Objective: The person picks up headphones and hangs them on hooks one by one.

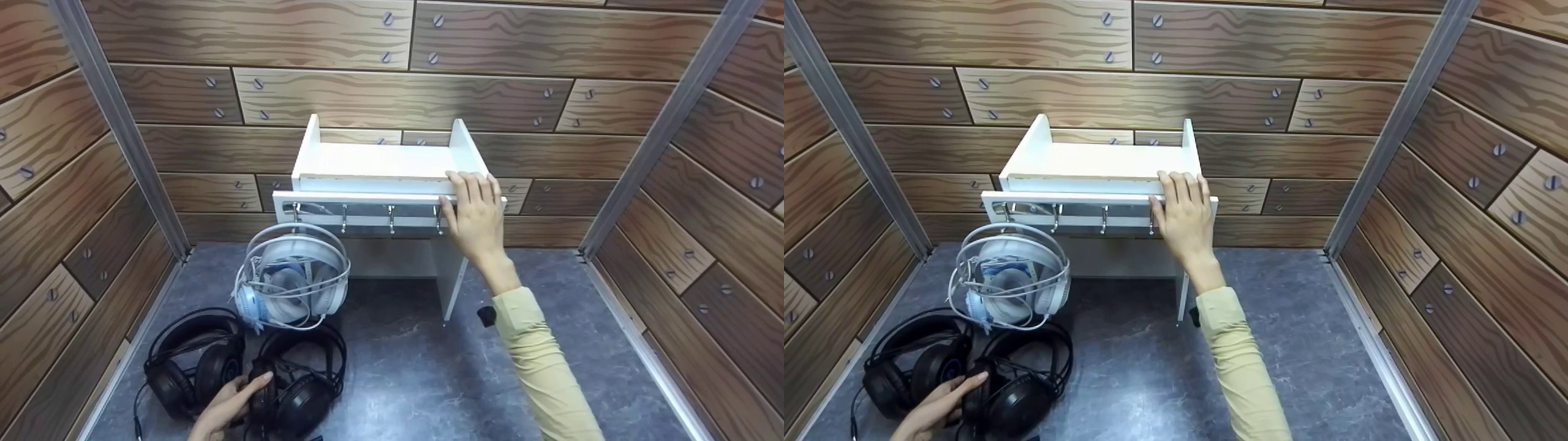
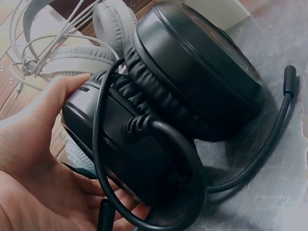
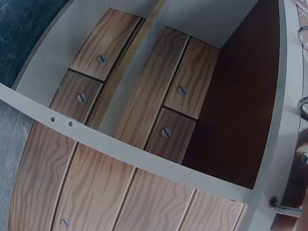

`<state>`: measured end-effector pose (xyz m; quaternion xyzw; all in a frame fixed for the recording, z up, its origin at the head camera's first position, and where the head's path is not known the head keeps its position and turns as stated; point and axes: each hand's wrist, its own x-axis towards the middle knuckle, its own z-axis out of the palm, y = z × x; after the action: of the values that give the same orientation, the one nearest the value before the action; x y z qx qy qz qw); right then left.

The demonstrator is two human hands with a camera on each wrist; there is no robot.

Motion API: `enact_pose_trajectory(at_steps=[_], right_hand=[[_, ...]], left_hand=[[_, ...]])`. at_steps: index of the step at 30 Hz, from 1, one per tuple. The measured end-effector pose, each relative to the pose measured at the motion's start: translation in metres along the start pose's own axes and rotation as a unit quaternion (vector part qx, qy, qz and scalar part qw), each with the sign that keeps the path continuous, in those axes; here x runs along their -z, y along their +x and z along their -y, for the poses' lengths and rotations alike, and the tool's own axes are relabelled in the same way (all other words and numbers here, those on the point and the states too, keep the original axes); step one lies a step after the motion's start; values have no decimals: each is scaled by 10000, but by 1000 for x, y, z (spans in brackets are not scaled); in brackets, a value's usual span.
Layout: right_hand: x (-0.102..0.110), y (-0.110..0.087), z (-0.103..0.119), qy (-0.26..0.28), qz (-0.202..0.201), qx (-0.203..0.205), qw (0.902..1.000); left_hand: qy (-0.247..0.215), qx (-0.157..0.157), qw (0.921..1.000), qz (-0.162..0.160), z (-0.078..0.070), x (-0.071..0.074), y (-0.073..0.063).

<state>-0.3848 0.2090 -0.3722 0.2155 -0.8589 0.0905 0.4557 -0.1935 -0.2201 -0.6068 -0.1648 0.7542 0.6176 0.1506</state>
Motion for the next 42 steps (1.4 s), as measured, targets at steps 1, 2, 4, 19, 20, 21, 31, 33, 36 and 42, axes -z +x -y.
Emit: enact_pose_trajectory(at_steps=[1,2,4,19,20,21,31,33,36,42], right_hand=[[0,0,0,0,-2,4,10000],[0,0,0,9,-6,12,10000],[0,0,0,38,-29,29,10000],[-1,-1,0,89,-38,5,10000],[-1,-1,0,94,-51,1,9999],[-1,-2,0,94,-56,-4,9999],[-2,-2,0,56,44,-28,10000],[-1,-2,0,43,48,-18,10000],[-1,-1,0,12,54,-2,10000],[-1,0,-1,6,9,5,10000]], left_hand=[[97,-4,9999,-65,-1,0,0],[166,35,9998,-109,-1,-1,-1],[299,102,9994,-158,-3,-2,-2],[934,-334,9940,-471,-14,-26,-12],[920,-338,9940,-486,-14,-27,-12],[879,-337,9944,-478,-14,-28,-13],[982,-787,9916,-299,-8,-38,-11],[892,-687,9935,-161,-7,-40,-10],[528,-512,9973,85,-8,-42,-9],[187,-575,9975,366,-7,-48,-8]])
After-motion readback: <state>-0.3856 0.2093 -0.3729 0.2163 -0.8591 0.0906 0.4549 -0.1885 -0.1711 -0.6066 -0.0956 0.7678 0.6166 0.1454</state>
